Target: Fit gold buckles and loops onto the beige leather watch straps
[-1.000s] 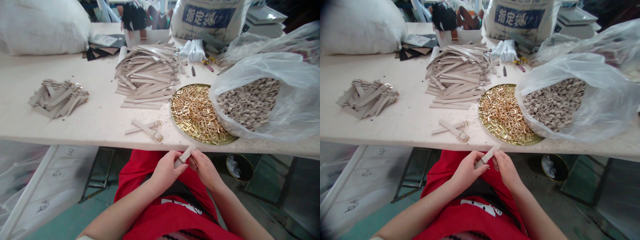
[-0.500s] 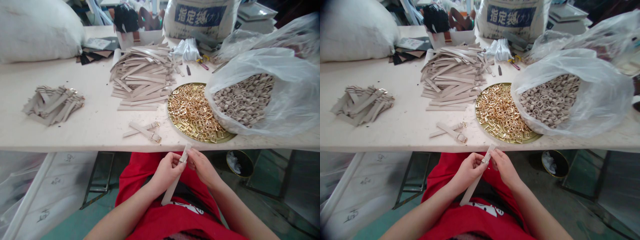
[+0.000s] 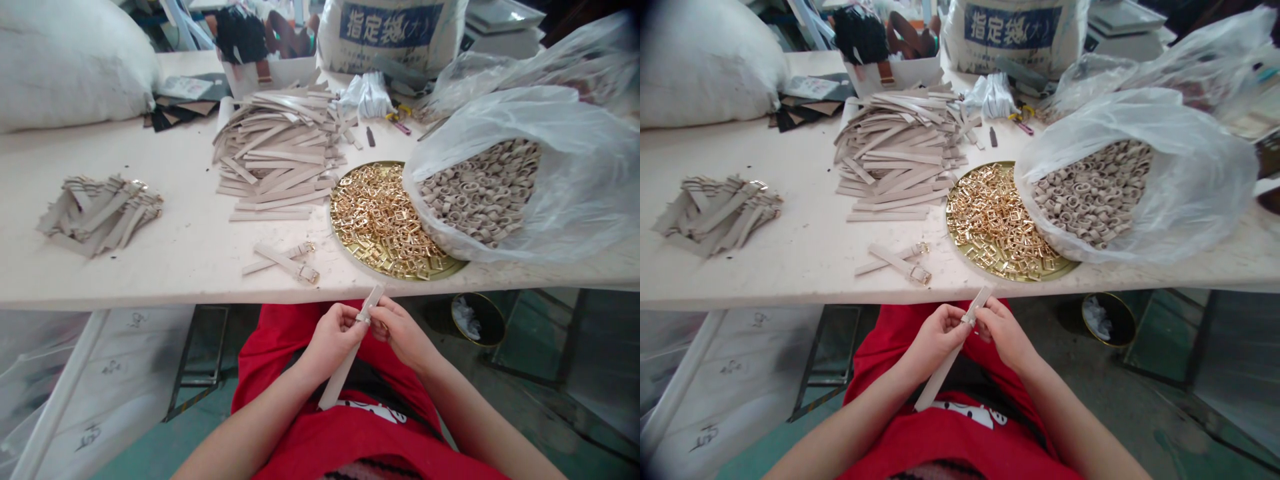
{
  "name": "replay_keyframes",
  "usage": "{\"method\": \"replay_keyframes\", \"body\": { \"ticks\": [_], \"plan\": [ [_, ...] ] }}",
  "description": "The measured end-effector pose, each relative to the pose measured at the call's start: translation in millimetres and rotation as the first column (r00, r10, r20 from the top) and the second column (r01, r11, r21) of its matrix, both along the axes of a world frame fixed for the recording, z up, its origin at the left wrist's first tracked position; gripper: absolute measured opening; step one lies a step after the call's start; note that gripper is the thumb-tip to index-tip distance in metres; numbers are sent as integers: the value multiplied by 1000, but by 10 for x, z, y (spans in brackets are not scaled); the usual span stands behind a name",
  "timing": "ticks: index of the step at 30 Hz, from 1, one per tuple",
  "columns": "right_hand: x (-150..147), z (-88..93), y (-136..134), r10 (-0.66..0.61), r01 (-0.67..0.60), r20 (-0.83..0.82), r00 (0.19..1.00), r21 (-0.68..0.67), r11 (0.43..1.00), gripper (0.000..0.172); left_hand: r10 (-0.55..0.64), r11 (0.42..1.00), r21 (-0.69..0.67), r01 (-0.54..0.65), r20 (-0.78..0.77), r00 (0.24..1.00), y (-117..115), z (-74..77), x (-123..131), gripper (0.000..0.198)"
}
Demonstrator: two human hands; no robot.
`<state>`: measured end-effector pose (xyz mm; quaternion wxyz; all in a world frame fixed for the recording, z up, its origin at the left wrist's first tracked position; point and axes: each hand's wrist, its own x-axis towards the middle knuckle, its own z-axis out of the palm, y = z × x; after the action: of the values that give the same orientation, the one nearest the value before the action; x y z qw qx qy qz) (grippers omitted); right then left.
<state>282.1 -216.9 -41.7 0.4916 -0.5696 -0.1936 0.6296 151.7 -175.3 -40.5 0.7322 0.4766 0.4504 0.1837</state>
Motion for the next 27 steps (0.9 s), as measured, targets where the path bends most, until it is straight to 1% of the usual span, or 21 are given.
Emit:
{"method": "replay_keyframes", "body": {
  "ticks": [2,5,7,10,12,14,17,19,21,24,25,27],
  "plan": [
    [-4,4,-2,0,-1,5,1000,12,1000,11,7,1000,0,-7,2,1000,-1,11,3,22],
    [-21,32,11,-18,16,48,999,26,1000,22,2,999,51,-2,-3,1000,-1,13,-3,21],
    [-30,55,25,-12,11,85,996,12,1000,27,-11,995,95,12,-11,1000,1,4,-13,21],
    [-25,69,31,35,-38,118,992,25,999,26,-6,995,97,8,-24,1000,10,-4,-22,21],
    [-13,61,21,59,-66,104,993,63,996,25,16,999,40,-16,-8,1000,18,8,-17,22],
    [-1,49,5,57,-60,47,997,70,996,21,40,998,-50,-38,33,999,26,36,-6,24],
    [9,35,-10,29,-28,-31,999,54,998,17,72,981,-185,-53,97,993,35,88,9,30],
    [9,30,-11,30,-28,-36,999,62,998,17,91,968,-244,-60,119,989,41,112,11,34],
    [5,26,-4,35,-34,-8,999,65,997,19,103,957,-284,-64,125,987,47,120,8,36],
    [-12,26,20,20,-22,35,999,51,998,28,118,944,-322,-71,127,985,49,109,2,37],
    [-20,28,31,12,-13,39,999,41,999,29,121,942,-328,-73,128,984,48,102,0,37],
    [-33,31,49,6,-7,48,999,8,1000,25,123,942,-328,-74,131,984,42,88,0,36]
  ]
}}
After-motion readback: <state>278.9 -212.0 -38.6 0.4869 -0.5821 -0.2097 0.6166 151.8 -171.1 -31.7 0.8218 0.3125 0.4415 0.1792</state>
